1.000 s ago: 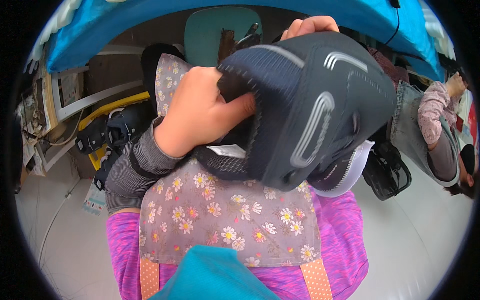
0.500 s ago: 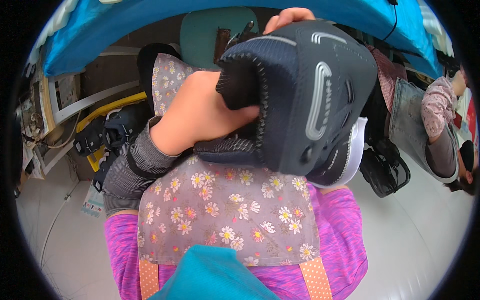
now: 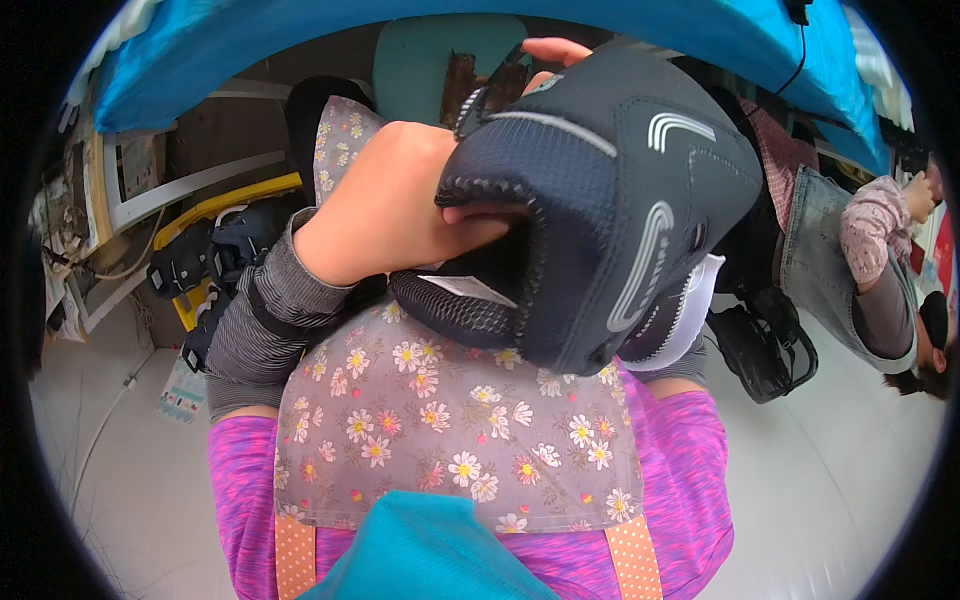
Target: The person fits a black textile liner into the interior of a black shoe upper and presses it into place with their hands before placing the assembly into a yellow basket.
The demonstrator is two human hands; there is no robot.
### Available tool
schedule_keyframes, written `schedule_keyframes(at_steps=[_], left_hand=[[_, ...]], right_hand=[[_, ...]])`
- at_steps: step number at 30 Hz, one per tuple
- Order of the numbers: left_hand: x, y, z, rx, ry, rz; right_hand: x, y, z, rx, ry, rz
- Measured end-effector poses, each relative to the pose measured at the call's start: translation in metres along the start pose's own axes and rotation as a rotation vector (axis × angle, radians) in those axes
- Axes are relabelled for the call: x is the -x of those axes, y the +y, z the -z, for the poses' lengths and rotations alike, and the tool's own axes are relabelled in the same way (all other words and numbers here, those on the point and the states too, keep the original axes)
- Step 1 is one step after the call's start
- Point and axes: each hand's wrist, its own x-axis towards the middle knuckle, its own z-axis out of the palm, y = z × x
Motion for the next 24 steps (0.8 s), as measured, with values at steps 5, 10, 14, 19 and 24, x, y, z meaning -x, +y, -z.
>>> schedule_keyframes(at_steps=[5, 10, 14, 19, 24], left_hand=[[0.004, -0.006, -0.016, 0.116, 0.056, -0.038], [0.010, 0.002, -0.019, 0.225, 0.137, 0.182], [0.010, 0.014, -0.006, 0.041, 0.040, 0.006], [0.004, 0.003, -0.018, 0.055, 0.093, -0.237], [0.017, -0.001, -0.019, 0.150, 0.084, 0.058]], right_hand=[[-0.004, 0.039, -0.022, -1.008, 0.114, -0.019], [-0.006, 0.037, -0.005, -0.924, -0.029, -0.103], [-0.016, 0.059, -0.006, -1.095, -0.233, 0.108], [-0.033, 0.041, -0.011, -1.139, -0.588, -0.269], [-0.025, 0.056, -0.005, -1.107, -0.271, -0.171]])
